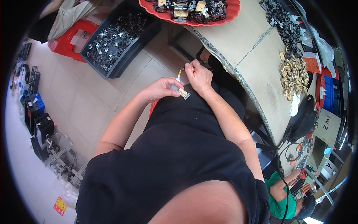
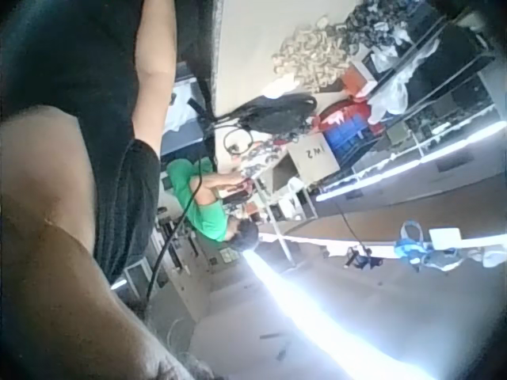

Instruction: Apply glue to small plastic components and assemble them on a workbench.

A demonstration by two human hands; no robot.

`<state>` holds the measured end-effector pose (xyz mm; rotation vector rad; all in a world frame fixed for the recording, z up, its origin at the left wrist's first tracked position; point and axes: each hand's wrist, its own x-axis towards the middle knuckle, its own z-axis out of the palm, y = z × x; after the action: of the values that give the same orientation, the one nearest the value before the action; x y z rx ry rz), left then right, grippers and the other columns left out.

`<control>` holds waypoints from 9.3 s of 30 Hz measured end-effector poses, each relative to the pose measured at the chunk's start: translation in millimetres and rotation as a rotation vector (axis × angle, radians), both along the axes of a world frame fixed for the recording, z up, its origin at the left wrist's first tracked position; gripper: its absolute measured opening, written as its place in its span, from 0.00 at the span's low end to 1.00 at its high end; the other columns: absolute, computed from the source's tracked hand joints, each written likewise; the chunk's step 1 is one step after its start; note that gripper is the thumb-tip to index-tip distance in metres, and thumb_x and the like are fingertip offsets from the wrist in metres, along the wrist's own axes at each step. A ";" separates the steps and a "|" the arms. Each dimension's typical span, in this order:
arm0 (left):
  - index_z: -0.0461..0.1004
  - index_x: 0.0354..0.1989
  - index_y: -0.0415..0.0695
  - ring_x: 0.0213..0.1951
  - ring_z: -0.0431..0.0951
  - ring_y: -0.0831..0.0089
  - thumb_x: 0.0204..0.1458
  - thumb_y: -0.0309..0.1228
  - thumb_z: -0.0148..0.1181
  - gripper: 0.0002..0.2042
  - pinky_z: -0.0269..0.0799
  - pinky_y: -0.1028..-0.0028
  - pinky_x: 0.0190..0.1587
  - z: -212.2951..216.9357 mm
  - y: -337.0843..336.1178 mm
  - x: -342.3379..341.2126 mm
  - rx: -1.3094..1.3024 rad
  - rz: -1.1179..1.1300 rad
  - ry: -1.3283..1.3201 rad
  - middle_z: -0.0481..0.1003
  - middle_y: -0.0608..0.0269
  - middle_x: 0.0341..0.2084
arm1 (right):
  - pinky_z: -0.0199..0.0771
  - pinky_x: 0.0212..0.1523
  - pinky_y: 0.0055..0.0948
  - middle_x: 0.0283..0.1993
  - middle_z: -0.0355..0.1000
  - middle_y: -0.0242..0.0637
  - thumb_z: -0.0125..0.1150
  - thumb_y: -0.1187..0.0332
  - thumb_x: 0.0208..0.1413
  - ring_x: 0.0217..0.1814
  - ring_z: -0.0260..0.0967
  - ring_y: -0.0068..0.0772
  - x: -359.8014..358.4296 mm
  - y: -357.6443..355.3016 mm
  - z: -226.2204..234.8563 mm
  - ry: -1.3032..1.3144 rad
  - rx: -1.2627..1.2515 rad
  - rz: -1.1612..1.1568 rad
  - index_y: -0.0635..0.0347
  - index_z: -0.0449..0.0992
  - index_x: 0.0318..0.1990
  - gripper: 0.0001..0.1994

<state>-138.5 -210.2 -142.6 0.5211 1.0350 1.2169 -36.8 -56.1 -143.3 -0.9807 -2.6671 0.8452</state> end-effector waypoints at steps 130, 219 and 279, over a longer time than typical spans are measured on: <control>0.72 0.42 0.36 0.41 0.71 0.78 0.46 0.15 0.56 0.13 0.70 0.80 0.45 110.5 245.3 125.5 0.399 0.054 0.417 0.66 0.60 0.43 | 0.67 0.32 0.21 0.41 0.66 0.42 0.53 0.65 0.56 0.33 0.64 0.23 197.3 126.4 124.4 1.154 -0.252 -0.459 0.63 0.60 0.45 0.15; 0.69 0.45 0.35 0.39 0.74 0.77 0.50 0.19 0.55 0.13 0.70 0.79 0.46 127.1 246.9 133.9 0.326 -0.126 0.273 0.74 0.59 0.38 | 0.67 0.47 0.23 0.42 0.67 0.38 0.58 0.80 0.49 0.44 0.67 0.25 261.8 126.3 121.9 0.869 0.092 -0.940 0.68 0.64 0.45 0.15; 0.70 0.48 0.46 0.47 0.68 0.57 0.42 0.26 0.54 0.20 0.61 0.65 0.51 135.5 339.5 69.2 0.775 0.405 1.352 0.71 0.58 0.43 | 0.69 0.40 0.29 0.39 0.70 0.40 0.57 0.65 0.51 0.38 0.67 0.30 212.6 122.6 95.4 1.586 -1.362 -0.398 0.62 0.70 0.41 0.13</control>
<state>-69.3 129.4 -7.1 1.9858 1.8037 1.6084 175.9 66.5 -47.9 -0.4145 -0.3999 2.0400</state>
